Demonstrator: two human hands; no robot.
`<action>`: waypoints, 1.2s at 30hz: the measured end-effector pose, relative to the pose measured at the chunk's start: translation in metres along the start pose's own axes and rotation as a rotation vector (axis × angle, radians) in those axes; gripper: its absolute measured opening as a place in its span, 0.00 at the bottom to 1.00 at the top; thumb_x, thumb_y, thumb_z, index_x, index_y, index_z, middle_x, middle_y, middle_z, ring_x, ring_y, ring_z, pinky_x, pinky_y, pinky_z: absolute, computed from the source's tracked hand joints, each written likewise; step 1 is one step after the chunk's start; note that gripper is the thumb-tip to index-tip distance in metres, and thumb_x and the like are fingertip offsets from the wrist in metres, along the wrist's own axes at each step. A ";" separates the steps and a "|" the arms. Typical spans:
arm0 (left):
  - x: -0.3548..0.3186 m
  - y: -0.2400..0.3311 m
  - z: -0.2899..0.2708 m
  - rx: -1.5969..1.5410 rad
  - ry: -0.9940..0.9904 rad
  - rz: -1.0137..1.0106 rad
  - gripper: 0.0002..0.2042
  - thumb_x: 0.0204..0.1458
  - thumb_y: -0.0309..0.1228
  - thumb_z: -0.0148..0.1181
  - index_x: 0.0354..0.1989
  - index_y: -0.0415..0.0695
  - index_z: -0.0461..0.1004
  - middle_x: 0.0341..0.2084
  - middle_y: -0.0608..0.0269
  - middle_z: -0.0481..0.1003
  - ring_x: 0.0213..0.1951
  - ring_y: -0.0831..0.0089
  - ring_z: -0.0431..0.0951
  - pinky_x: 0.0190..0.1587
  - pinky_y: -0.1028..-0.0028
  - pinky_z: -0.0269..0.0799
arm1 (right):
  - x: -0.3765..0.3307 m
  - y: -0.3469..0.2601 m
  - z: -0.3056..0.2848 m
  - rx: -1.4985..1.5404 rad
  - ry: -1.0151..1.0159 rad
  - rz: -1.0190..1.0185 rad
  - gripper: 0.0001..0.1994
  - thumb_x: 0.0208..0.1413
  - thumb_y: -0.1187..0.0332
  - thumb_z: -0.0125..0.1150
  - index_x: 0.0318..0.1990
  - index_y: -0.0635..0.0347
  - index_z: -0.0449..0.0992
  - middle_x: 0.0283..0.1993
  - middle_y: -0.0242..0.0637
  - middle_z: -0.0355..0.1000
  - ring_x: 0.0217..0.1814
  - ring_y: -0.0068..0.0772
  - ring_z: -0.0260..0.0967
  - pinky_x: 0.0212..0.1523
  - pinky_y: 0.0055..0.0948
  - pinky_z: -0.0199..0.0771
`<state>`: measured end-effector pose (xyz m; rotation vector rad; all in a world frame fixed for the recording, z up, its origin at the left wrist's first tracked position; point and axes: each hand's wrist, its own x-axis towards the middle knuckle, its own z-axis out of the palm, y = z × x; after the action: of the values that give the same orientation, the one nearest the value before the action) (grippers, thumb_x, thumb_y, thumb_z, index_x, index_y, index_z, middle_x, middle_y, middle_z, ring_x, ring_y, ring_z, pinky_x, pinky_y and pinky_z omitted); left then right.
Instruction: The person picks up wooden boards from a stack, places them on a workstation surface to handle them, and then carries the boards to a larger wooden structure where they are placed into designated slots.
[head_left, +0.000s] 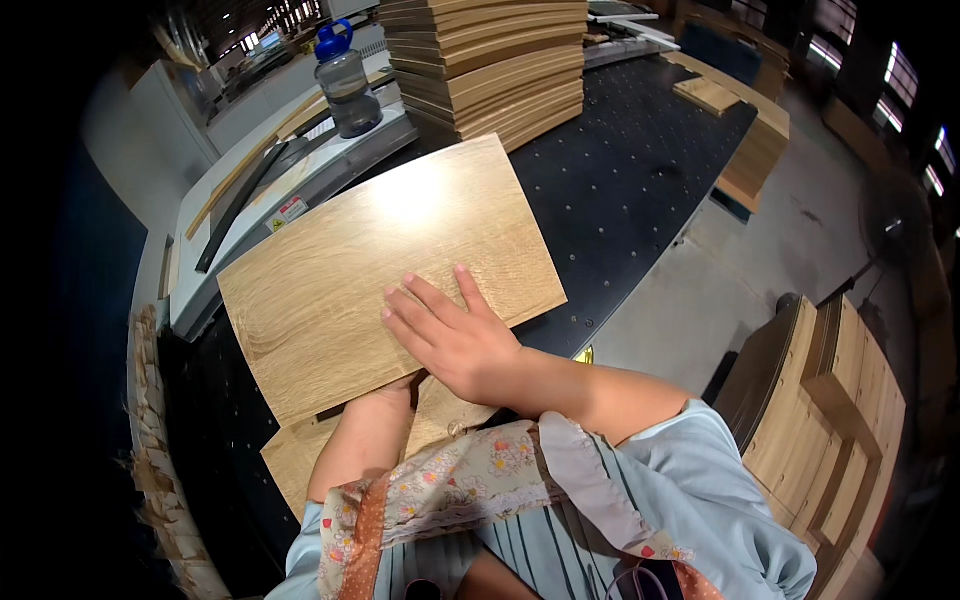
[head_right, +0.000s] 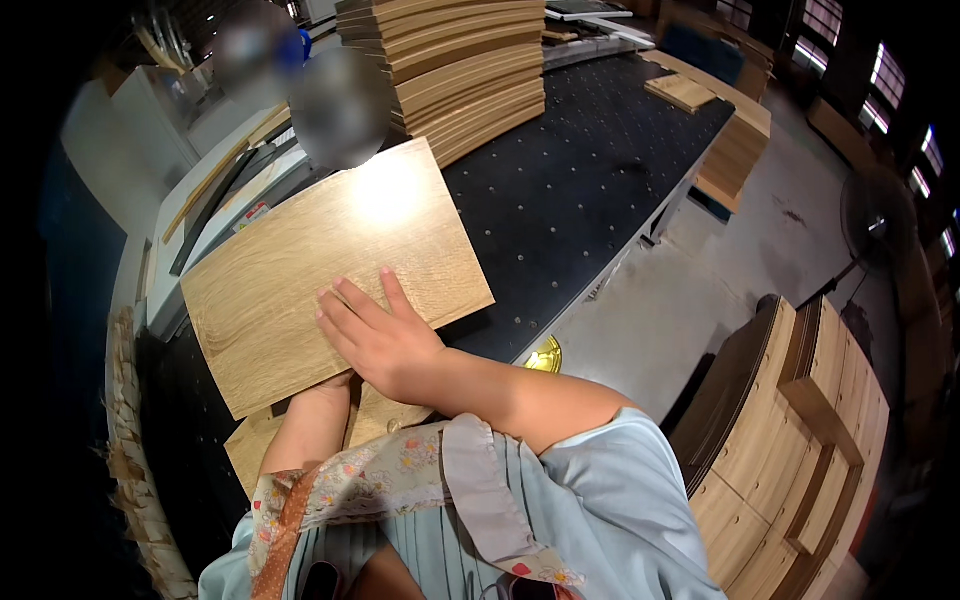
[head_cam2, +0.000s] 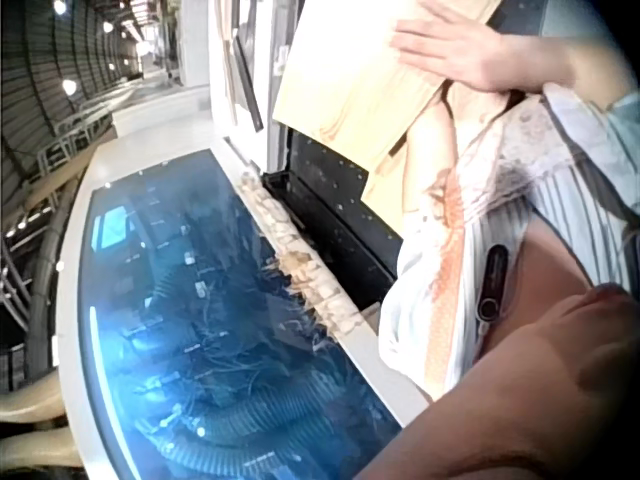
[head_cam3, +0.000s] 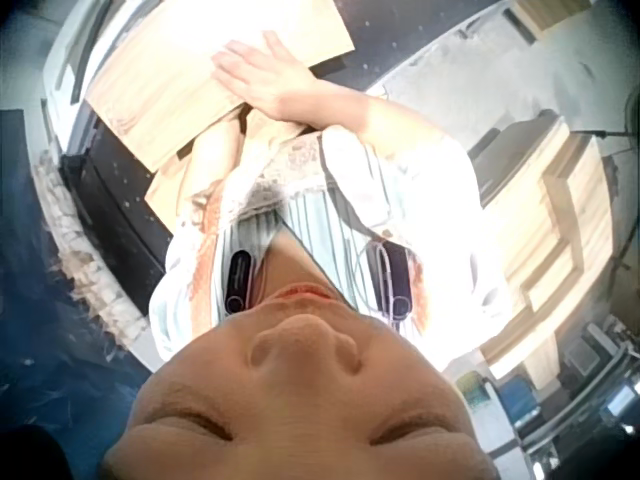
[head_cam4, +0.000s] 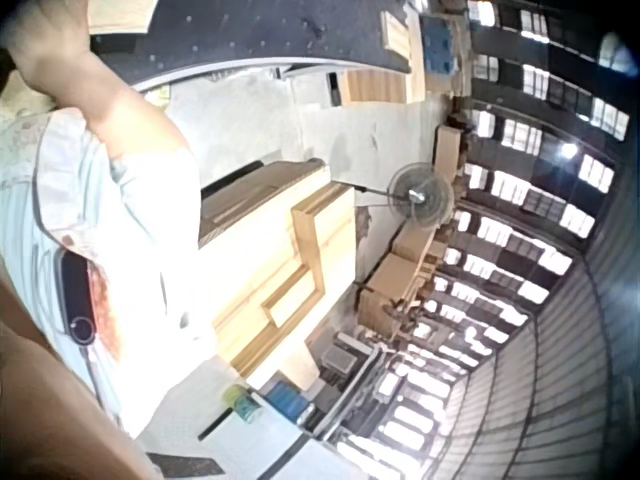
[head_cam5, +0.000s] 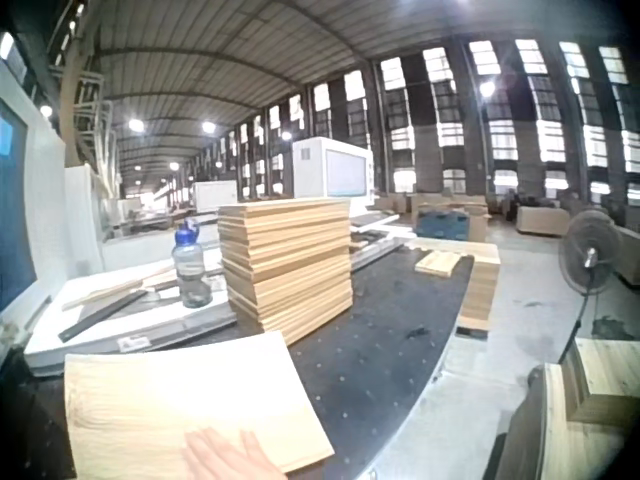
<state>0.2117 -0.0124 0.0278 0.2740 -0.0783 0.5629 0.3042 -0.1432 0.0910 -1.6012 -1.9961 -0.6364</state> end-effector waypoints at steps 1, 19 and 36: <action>0.000 -0.002 0.003 0.017 0.025 0.003 0.26 0.60 0.49 0.31 0.61 0.46 0.49 0.59 0.54 0.53 0.60 0.63 0.55 0.61 0.63 0.53 | -0.001 0.001 0.002 0.004 -0.017 0.005 0.25 0.47 0.70 0.47 0.56 0.62 0.62 0.63 0.43 0.54 0.66 0.43 0.48 0.58 0.60 0.46; 0.003 -0.004 0.002 0.045 -0.009 -0.047 0.26 0.59 0.48 0.36 0.61 0.44 0.52 0.59 0.54 0.56 0.60 0.63 0.56 0.62 0.65 0.51 | -0.005 -0.003 0.000 -0.090 0.085 -0.018 0.25 0.45 0.65 0.49 0.54 0.58 0.66 0.61 0.39 0.57 0.66 0.39 0.49 0.56 0.63 0.45; 0.004 -0.007 0.001 0.049 0.022 -0.046 0.26 0.59 0.47 0.37 0.61 0.44 0.52 0.59 0.54 0.56 0.60 0.62 0.56 0.62 0.66 0.51 | -0.005 -0.007 0.005 0.023 0.135 -0.045 0.24 0.45 0.68 0.47 0.54 0.59 0.67 0.62 0.38 0.58 0.67 0.37 0.50 0.61 0.65 0.24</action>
<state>0.2183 -0.0162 0.0277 0.3161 -0.0370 0.5221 0.2979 -0.1451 0.0832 -1.4638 -1.9375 -0.7167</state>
